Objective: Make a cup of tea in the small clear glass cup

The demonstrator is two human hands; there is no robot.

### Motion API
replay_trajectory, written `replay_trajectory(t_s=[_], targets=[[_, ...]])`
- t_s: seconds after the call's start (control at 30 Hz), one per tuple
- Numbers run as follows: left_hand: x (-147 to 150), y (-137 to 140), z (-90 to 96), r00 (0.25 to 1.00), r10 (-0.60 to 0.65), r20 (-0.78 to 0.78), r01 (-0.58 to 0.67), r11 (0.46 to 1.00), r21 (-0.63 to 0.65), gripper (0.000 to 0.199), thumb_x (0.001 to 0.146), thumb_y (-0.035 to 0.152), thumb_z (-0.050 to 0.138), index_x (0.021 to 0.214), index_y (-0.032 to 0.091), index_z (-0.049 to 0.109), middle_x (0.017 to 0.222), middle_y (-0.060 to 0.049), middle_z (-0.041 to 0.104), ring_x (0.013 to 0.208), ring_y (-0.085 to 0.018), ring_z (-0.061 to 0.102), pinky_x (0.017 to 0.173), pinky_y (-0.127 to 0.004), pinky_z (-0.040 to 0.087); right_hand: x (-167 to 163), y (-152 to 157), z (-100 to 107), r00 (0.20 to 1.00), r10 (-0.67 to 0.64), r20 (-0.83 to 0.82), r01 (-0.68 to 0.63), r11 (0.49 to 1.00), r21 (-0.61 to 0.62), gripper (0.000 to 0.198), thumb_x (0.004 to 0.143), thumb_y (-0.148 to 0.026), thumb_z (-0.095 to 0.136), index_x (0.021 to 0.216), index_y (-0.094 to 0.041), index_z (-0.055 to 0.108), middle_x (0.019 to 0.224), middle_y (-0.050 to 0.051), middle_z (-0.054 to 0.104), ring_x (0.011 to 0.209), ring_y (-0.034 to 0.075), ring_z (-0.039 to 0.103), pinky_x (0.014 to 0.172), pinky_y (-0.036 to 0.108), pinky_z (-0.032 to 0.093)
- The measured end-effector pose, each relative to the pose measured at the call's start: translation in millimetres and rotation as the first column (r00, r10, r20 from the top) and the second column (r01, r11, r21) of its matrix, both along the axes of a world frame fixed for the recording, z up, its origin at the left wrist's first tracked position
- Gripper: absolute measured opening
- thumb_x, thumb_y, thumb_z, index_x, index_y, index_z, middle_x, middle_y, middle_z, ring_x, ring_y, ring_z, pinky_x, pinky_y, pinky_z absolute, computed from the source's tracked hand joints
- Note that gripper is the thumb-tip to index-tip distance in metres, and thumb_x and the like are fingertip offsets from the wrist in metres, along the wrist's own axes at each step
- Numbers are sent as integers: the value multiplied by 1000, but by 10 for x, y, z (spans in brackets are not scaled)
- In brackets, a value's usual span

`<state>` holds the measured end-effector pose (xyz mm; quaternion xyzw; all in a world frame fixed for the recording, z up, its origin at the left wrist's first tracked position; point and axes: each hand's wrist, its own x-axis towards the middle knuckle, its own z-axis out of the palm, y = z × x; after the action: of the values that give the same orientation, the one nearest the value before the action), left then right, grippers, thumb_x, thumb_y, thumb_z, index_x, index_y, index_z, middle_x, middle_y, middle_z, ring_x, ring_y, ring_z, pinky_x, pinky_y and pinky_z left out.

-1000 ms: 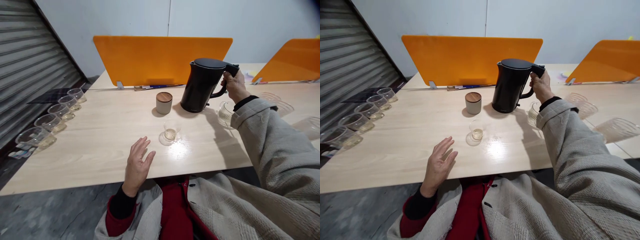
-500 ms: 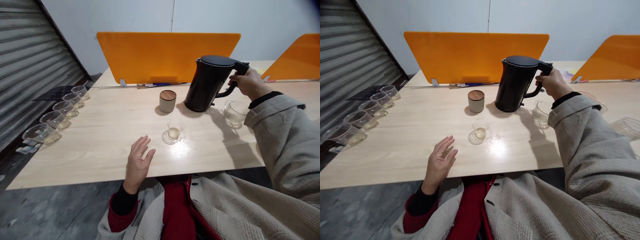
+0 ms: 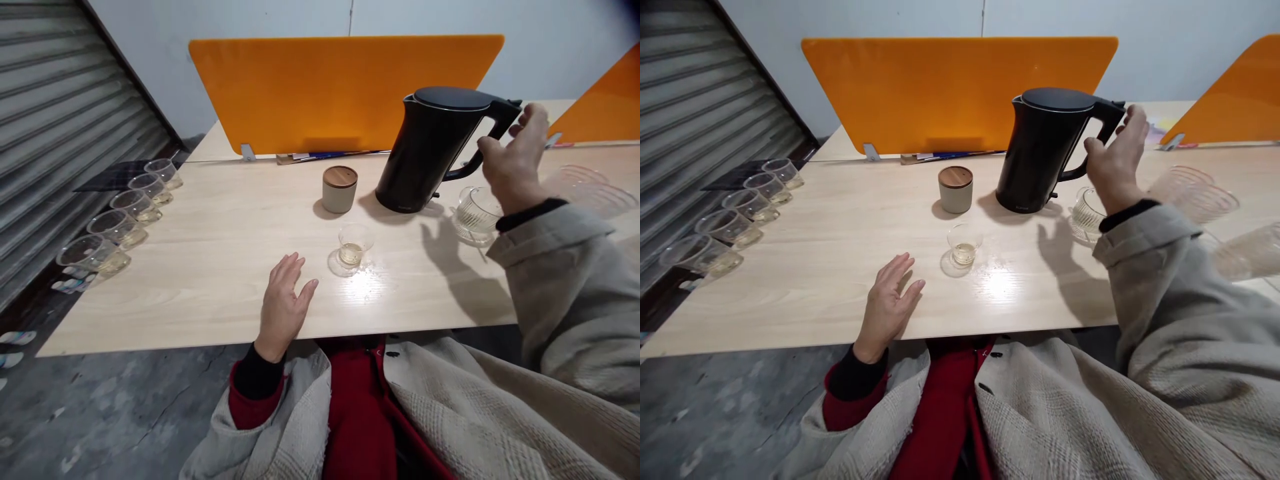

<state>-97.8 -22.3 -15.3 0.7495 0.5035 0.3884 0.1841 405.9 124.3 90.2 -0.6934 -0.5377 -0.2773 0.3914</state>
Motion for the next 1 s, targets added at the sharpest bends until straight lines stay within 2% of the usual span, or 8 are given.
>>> replay_trajectory(t_s=[0.07, 0.17, 0.23, 0.33, 0.5, 0.63, 0.8, 1.0], targets=[[45, 36, -7, 995, 4, -100, 0, 999, 36, 48, 103, 40, 64, 143, 14, 63, 156, -20, 60, 152, -36, 49, 125, -60, 46, -393, -388, -172, 987, 140, -78, -140, 990, 7, 83, 92, -33, 74, 158, 1, 36, 152, 30, 49, 141, 33, 54, 116, 54, 45], [137, 100, -6, 977, -22, -213, 36, 997, 64, 57, 103, 41, 63, 150, 10, 55, 163, -23, 52, 158, -39, 41, 129, -59, 40, -1076, -953, -489, 925, 343, -164, -360, 929, -88, 76, 97, -44, 66, 161, -13, 39, 161, 24, 46, 153, 37, 42, 128, 63, 31], [207, 144, 3, 966, -63, -253, 77, 996, 45, 62, 104, 43, 62, 154, 9, 50, 165, -24, 48, 160, -38, 38, 131, -58, 38, -1444, -1185, -675, 802, 448, -396, -569, 775, -275, 77, 96, -58, 65, 158, -18, 46, 161, 21, 50, 152, 38, 44, 127, 63, 33], [311, 199, 23, 947, -141, -289, 133, 990, -46, 65, 104, 45, 60, 157, 9, 46, 168, -23, 45, 162, -37, 35, 132, -56, 35, -1769, -1258, -836, 545, 407, -733, -805, 499, -321, 99, 88, -67, 73, 168, -25, 34, 165, 16, 47, 155, 35, 44, 128, 60, 36], [432, 215, 92, 903, -242, -354, 162, 957, -242, 72, 105, 40, 55, 166, 9, 33, 174, -20, 35, 166, -35, 25, 135, -61, 19, -1994, -1065, -871, 317, 419, -851, -927, 325, -186, 112, 76, -58, 88, 168, -26, 34, 159, 17, 54, 151, 35, 49, 130, 59, 34], [454, 193, 146, 883, -303, -358, 199, 933, -300, 71, 105, 37, 51, 168, 13, 29, 176, -16, 31, 168, -33, 20, 135, -63, 12, -2104, -1023, -881, 268, 427, -863, -945, 291, -149, 102, 76, -51, 88, 163, -25, 41, 147, 18, 64, 140, 35, 60, 123, 62, 41], [442, 178, 106, 887, -317, -336, 231, 935, -270, 67, 106, 37, 51, 167, 15, 33, 175, -16, 36, 167, -33, 23, 135, -66, 11, -2141, -1059, -888, 305, 459, -834, -938, 295, -180, 97, 78, -50, 86, 161, -23, 44, 144, 18, 65, 137, 35, 62, 122, 60, 44], [398, 175, 38, 905, -304, -299, 232, 940, -251, 66, 105, 36, 51, 165, 15, 36, 173, -17, 39, 166, -33, 26, 135, -66, 12, -2042, -1099, -870, 353, 493, -795, -925, 310, -218, 105, 78, -52, 86, 167, -25, 36, 161, 17, 53, 151, 35, 50, 129, 59, 34]])
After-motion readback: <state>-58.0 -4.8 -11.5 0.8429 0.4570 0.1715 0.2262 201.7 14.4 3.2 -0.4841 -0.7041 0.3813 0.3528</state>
